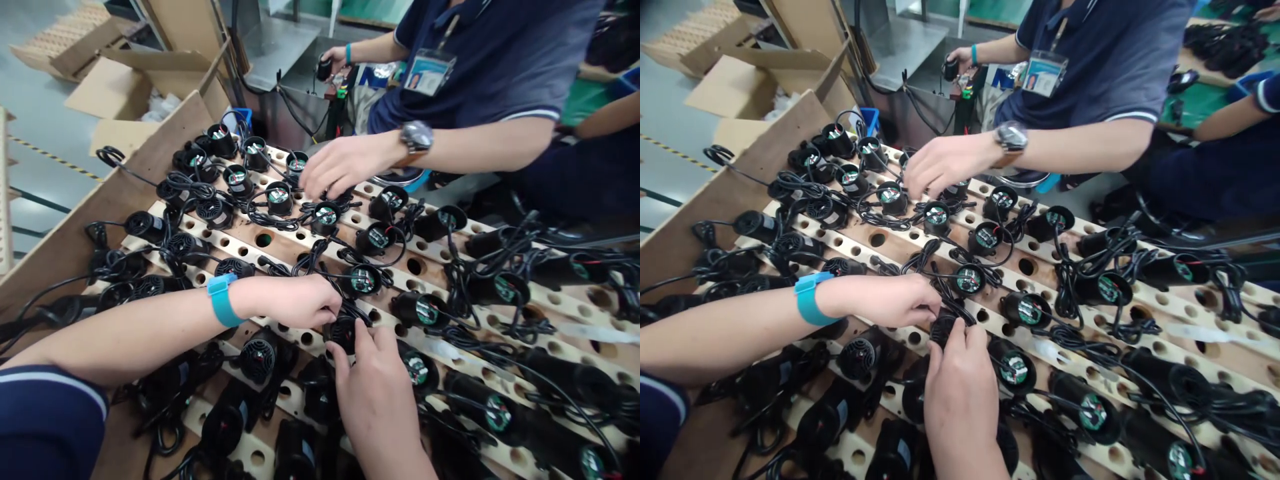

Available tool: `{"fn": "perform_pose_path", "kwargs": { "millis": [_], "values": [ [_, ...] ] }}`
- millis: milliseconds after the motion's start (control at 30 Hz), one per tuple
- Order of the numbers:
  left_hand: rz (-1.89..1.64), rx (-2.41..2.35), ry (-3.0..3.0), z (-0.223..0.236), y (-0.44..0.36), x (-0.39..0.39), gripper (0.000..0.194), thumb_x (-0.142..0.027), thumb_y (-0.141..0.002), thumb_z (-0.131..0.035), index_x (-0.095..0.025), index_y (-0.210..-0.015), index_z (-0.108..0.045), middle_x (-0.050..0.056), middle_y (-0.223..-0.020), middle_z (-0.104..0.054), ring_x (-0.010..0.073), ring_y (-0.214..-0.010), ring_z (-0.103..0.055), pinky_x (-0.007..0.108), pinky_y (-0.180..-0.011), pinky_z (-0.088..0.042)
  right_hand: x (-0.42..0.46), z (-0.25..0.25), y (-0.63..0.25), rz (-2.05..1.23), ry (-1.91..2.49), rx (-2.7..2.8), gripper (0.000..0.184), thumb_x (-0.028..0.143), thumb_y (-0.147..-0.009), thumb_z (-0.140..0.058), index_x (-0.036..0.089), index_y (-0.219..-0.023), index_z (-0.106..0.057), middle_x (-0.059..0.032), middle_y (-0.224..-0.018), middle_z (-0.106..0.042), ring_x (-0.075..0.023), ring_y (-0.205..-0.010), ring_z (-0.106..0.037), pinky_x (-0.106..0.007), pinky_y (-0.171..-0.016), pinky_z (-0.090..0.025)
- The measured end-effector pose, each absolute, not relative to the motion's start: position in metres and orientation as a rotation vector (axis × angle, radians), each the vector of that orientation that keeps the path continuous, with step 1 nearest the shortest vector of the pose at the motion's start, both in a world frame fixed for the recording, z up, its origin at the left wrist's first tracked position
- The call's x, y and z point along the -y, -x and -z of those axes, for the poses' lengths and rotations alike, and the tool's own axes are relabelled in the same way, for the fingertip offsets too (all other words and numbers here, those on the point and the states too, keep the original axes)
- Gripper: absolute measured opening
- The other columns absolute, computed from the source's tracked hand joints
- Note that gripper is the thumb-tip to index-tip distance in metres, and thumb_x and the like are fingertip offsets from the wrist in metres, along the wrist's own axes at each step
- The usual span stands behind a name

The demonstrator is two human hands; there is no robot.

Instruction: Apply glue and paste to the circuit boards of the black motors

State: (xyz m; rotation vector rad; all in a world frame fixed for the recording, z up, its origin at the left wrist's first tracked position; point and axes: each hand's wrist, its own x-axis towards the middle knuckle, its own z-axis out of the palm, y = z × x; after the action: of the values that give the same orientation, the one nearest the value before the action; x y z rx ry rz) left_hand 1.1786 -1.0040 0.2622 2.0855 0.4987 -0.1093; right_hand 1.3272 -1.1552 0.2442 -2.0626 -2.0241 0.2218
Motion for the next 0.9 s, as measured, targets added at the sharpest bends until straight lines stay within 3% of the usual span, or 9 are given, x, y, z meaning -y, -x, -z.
{"fn": "perform_pose_path", "kwargs": {
  "millis": [133,300,533,900],
  "values": [
    [0.089,-0.499,-2.094,-0.261,-1.18,1.005,0.014,-0.013,-0.087,-0.057,-0.014,-0.087,-0.07,0.004,-0.079,-0.071,0.0126,-0.067,-0.058,0.022,-0.065,-0.044,1.153,-0.246,-1.326,-0.223,2.113,2.048,0.032,0.025,-0.093,-0.053,0.008,-0.118,-0.061,-0.0127,-0.092,-0.053,-0.0246,-0.068,-0.059,-0.037,-0.059,-0.055],
    [0.145,-0.652,-2.099,-0.261,-1.188,1.01,0.022,-0.033,-0.085,-0.071,-0.013,-0.077,-0.071,0.006,-0.069,-0.07,0.0147,-0.061,-0.058,0.024,-0.058,-0.042,1.15,-0.248,-1.327,-0.194,2.148,2.112,0.029,0.024,-0.091,-0.055,0.01,-0.115,-0.064,-0.0121,-0.092,-0.054,-0.0228,-0.065,-0.059,-0.035,-0.056,-0.054],
    [0.373,-0.768,-1.978,-0.277,-1.201,1.007,0.023,-0.029,-0.082,-0.076,-0.015,-0.065,-0.068,0.001,-0.057,-0.065,0.0117,-0.052,-0.055,0.022,-0.05,-0.037,1.148,-0.251,-1.329,-0.153,2.121,2.177,0.029,0.02,-0.088,-0.06,0.004,-0.113,-0.064,-0.0116,-0.092,-0.054,-0.0205,-0.063,-0.058,-0.032,-0.052,-0.054],
    [0.495,-0.72,-2.053,-0.278,-1.207,1.004,0.02,-0.029,-0.083,-0.073,-0.013,-0.071,-0.07,0.007,-0.064,-0.069,0.0149,-0.055,-0.056,0.024,-0.05,-0.039,1.146,-0.247,-1.332,-0.175,2.005,2.23,0.032,0.017,-0.09,-0.058,0.001,-0.117,-0.059,-0.0115,-0.091,-0.054,-0.0226,-0.07,-0.06,-0.034,-0.059,-0.058]
  ]
}}
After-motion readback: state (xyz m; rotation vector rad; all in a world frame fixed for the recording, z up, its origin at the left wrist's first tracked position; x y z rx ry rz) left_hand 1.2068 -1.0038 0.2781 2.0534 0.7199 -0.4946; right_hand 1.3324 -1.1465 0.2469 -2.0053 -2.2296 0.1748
